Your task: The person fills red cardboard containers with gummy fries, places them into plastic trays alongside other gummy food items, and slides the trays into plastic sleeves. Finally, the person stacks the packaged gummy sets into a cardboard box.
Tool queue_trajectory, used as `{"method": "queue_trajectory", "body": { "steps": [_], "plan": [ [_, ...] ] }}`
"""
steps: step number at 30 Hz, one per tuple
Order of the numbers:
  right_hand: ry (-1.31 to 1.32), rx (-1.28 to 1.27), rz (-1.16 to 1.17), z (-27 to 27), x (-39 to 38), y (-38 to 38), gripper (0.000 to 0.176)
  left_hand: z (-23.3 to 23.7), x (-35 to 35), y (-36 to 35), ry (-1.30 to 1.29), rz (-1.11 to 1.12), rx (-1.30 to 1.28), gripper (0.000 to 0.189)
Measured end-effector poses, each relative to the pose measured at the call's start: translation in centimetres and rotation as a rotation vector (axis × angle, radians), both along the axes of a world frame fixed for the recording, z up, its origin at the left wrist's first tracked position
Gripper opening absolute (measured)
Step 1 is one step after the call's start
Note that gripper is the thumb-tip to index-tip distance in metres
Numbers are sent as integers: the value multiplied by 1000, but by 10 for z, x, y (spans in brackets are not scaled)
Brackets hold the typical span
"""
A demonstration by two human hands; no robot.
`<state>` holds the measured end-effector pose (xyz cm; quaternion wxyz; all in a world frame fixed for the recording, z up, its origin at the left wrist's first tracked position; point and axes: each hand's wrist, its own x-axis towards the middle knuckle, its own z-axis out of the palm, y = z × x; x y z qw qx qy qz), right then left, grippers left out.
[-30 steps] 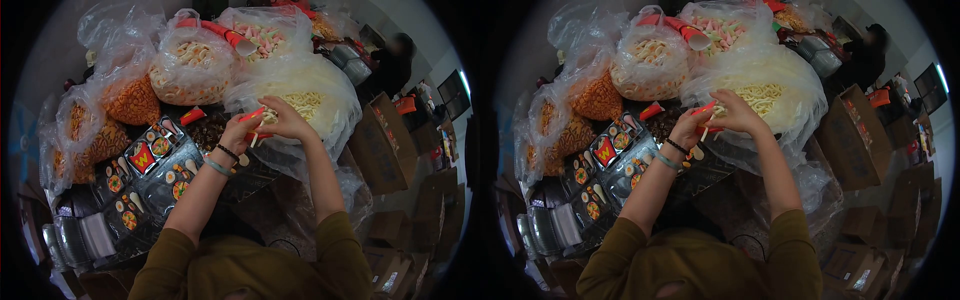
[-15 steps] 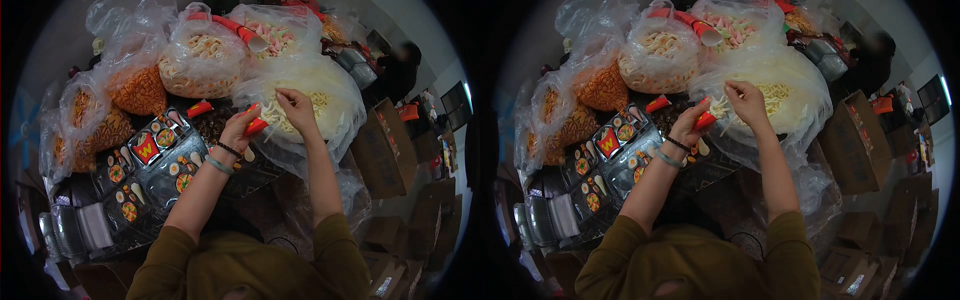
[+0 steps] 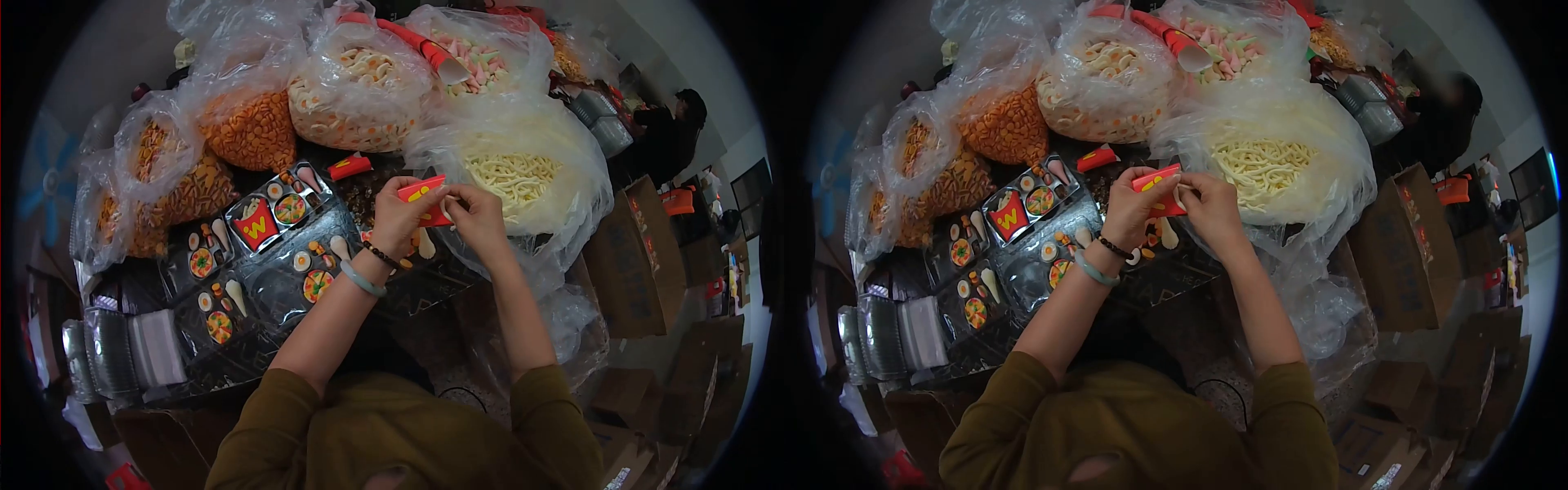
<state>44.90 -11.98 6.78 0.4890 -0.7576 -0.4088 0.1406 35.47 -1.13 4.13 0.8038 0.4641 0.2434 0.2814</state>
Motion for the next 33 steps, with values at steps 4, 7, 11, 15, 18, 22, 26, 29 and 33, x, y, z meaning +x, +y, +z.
{"method": "queue_trajectory", "body": {
  "steps": [4,7,11,15,18,22,26,29,33],
  "plan": [
    [419,82,221,-4,-20,24,15,3,-26,12,-74,116,-218,42],
    [210,-82,243,14,-45,30,14,2,-48,25,-64,158,-323,43],
    [-335,82,282,3,-66,49,12,0,-77,31,-81,339,-190,39],
    [-456,30,251,6,-115,65,10,3,-111,33,-70,560,-25,39],
    [-497,86,320,6,-149,74,11,10,-141,34,-88,696,-78,35],
    [-575,176,425,13,-197,100,6,-11,-175,45,-92,1005,79,31],
    [-653,343,572,21,-246,147,6,2,-245,60,-101,971,93,34],
    [-703,435,660,11,-288,207,2,-22,-316,97,603,1124,783,43],
    [-847,396,720,-36,-335,290,5,-33,-383,137,1009,959,1258,68]
  ]
}}
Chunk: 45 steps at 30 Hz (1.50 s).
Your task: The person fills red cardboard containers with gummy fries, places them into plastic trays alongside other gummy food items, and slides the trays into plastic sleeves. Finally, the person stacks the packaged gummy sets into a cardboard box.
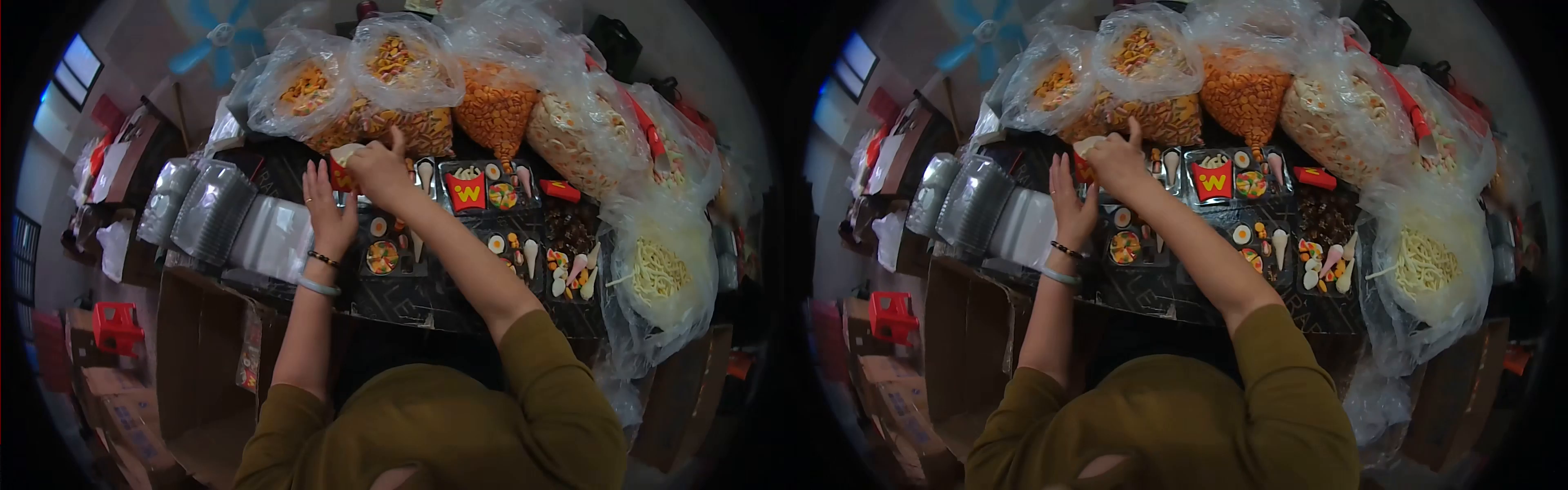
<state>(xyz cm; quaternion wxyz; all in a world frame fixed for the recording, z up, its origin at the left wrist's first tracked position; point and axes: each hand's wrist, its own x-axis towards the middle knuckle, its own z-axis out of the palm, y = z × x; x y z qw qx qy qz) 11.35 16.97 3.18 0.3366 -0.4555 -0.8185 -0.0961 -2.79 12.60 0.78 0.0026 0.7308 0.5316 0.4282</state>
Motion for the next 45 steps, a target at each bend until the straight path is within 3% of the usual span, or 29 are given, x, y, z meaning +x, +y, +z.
{"method": "queue_trajectory", "body": {
  "steps": [3,4,7,10,13,14,15,17,19,20,23,25,26,28,30,31,35,36,38,39,41,42,44,45],
  "plan": [
    [-116,-406,-13,-13,-13,14,14,-27,-23,34,260,-212,-100,67],
    [-171,-563,-12,-11,-11,13,14,-46,-27,44,220,-274,-158,64],
    [-131,-476,32,-24,0,10,17,-48,-22,48,238,-233,-204,55],
    [303,-59,-36,-13,69,-42,13,-46,-11,44,296,-144,-213,56],
    [165,126,-483,-1,171,-89,14,-48,-5,49,252,-162,-233,59],
    [148,22,-627,2,206,-103,14,-48,-2,49,272,-136,-240,62],
    [87,164,-817,-12,239,-113,15,-41,3,43,292,-79,-234,62],
    [21,4,-1015,-15,275,-124,21,-23,18,30,285,-3,-169,63],
    [-24,-250,-1149,-19,296,-128,25,-12,41,20,168,-120,12,58],
    [104,-370,-1056,-22,303,-127,32,-4,58,12,80,-215,53,51],
    [700,-365,-613,-34,320,-130,32,15,113,-15,-165,-527,-125,45],
    [802,-315,-468,-19,305,-145,34,27,153,-38,-590,-754,-652,52],
    [854,-293,-399,-10,292,-158,36,32,172,-45,-729,-794,-797,58],
    [837,-243,-302,6,266,-182,33,47,201,-55,-967,-861,-1120,71],
    [664,-246,-310,27,245,-207,30,44,221,-53,-1168,-999,-1387,68],
    [629,-243,-306,33,237,-214,26,44,228,-56,-1102,-1009,-1354,61],
    [994,-326,-319,16,247,-235,24,45,240,-73,-1052,-1168,-1227,43],
    [1098,-464,-356,30,243,-241,21,44,243,-76,-1036,-1201,-1227,40],
    [697,-297,-373,22,251,-249,18,44,248,-85,-989,-1197,-1215,33],
    [703,-437,-410,32,257,-256,17,42,252,-89,-952,-1202,-1206,31],
    [887,-386,-446,41,282,-275,15,43,259,-100,-936,-1134,-1223,30],
    [808,-308,-548,41,307,-287,22,40,261,-103,-930,-1099,-1251,30],
    [188,-153,-886,21,378,-314,42,33,269,-111,-932,-1083,-1307,30],
    [44,-231,-1040,17,405,-326,49,33,275,-117,-946,-1068,-1332,30]
  ]
}}
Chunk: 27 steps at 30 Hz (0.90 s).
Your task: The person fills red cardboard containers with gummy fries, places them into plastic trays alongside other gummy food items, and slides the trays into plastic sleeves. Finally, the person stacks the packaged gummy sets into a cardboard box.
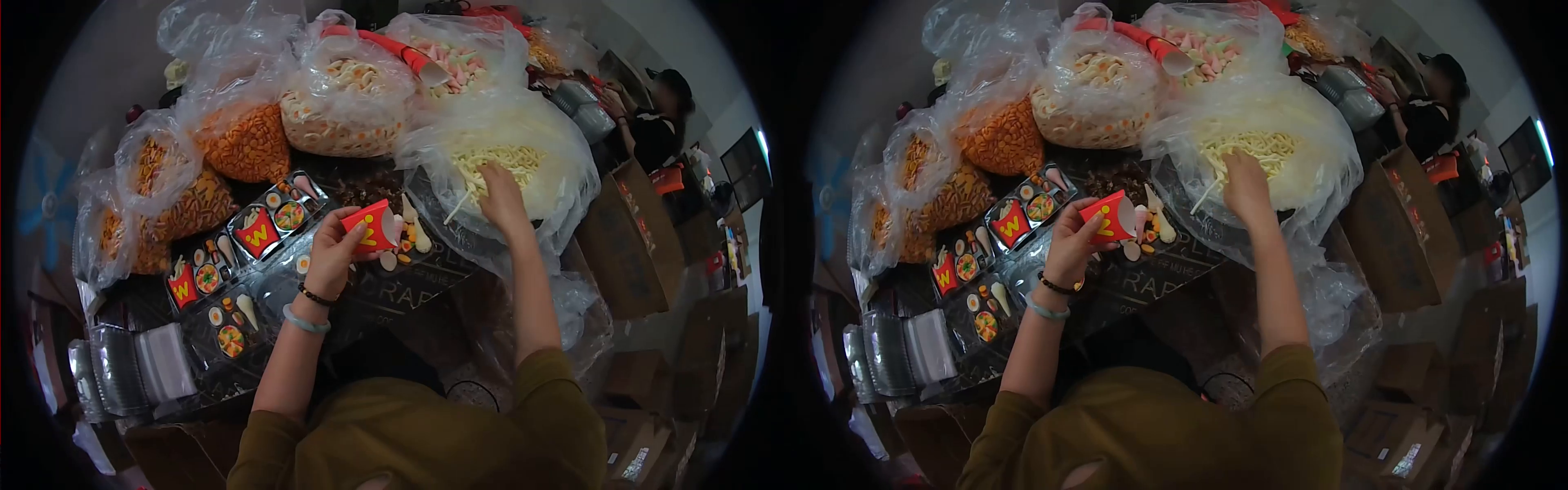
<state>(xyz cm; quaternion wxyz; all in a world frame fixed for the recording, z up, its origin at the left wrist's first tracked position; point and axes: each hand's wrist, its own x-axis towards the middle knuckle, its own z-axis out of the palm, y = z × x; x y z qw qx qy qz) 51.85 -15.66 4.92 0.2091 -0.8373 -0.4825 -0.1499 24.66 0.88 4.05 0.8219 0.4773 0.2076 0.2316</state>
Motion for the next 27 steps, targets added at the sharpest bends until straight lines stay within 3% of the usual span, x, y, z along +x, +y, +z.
{"method": "queue_trajectory", "body": {
  "steps": [1,3,7,10,13,14,17,21,27],
  "plan": [
    [-95,-143,-134,-4,19,-7,55,-1,5,-6,8,3,-27,31],
    [-157,-144,-164,-11,38,-11,55,-5,19,-15,17,-78,-39,31],
    [50,-330,-127,-13,82,-3,44,-11,44,-31,50,-185,-36,33],
    [16,-170,-34,-12,91,-1,29,-10,57,-38,64,-202,-51,33],
    [185,2,-70,19,84,-6,25,-7,68,-43,74,-191,-82,33],
    [230,-82,-127,23,86,-6,25,-5,74,-45,82,-187,-106,33],
    [700,307,-84,19,92,-14,23,-7,90,-50,103,-184,-172,33],
    [1001,516,-83,56,78,-19,17,-11,112,-59,83,-180,-288,36],
    [1476,861,83,38,47,-1,17,-25,154,-70,-146,-59,-558,35]
  ]
}}
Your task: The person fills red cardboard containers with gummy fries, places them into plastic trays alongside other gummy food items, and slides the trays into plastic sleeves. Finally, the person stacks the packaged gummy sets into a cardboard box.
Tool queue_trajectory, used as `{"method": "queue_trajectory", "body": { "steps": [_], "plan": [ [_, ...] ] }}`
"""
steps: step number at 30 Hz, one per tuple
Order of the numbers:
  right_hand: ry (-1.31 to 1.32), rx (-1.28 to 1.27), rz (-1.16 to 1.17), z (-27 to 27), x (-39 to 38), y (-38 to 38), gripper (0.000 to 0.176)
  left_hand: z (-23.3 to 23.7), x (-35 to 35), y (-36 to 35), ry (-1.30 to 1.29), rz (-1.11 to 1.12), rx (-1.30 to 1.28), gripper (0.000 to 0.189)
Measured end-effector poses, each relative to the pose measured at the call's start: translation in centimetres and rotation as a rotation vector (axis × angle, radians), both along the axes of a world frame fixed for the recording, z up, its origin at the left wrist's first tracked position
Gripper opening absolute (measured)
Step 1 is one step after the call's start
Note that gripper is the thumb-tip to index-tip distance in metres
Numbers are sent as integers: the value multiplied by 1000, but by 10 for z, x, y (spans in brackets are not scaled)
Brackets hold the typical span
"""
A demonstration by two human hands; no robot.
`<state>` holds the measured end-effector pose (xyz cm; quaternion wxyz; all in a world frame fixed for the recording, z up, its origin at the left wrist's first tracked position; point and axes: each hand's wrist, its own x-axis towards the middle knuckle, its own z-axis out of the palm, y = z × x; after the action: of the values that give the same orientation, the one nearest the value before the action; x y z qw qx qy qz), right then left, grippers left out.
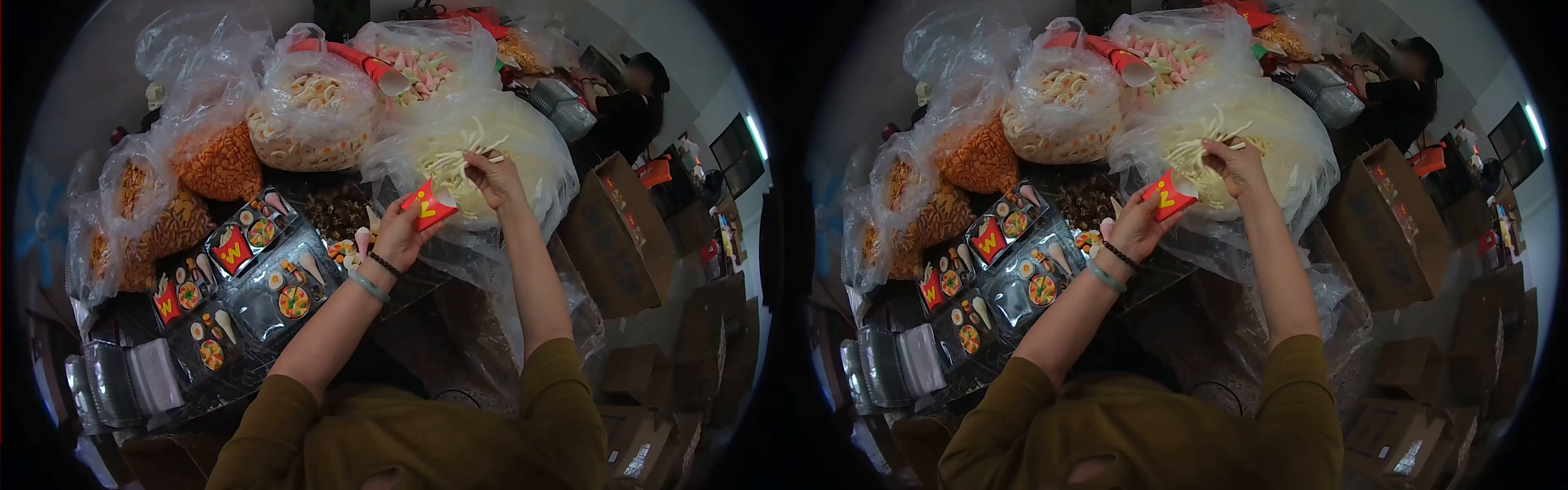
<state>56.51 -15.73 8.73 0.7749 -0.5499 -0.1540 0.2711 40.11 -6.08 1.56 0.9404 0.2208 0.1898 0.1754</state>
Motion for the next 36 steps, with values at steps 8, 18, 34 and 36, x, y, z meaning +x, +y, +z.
{"method": "queue_trajectory", "body": {
  "steps": [8,18,34,36],
  "plan": [
    [-368,-658,522,-28,-14,14,18,5,1,15,71,10,361,32],
    [-599,-600,645,-50,-23,28,19,8,-1,30,221,59,340,56],
    [-506,-442,164,-38,-43,6,16,24,-35,50,276,207,265,47],
    [-139,-289,130,-12,-65,15,22,28,-40,44,298,219,304,46]
  ]
}}
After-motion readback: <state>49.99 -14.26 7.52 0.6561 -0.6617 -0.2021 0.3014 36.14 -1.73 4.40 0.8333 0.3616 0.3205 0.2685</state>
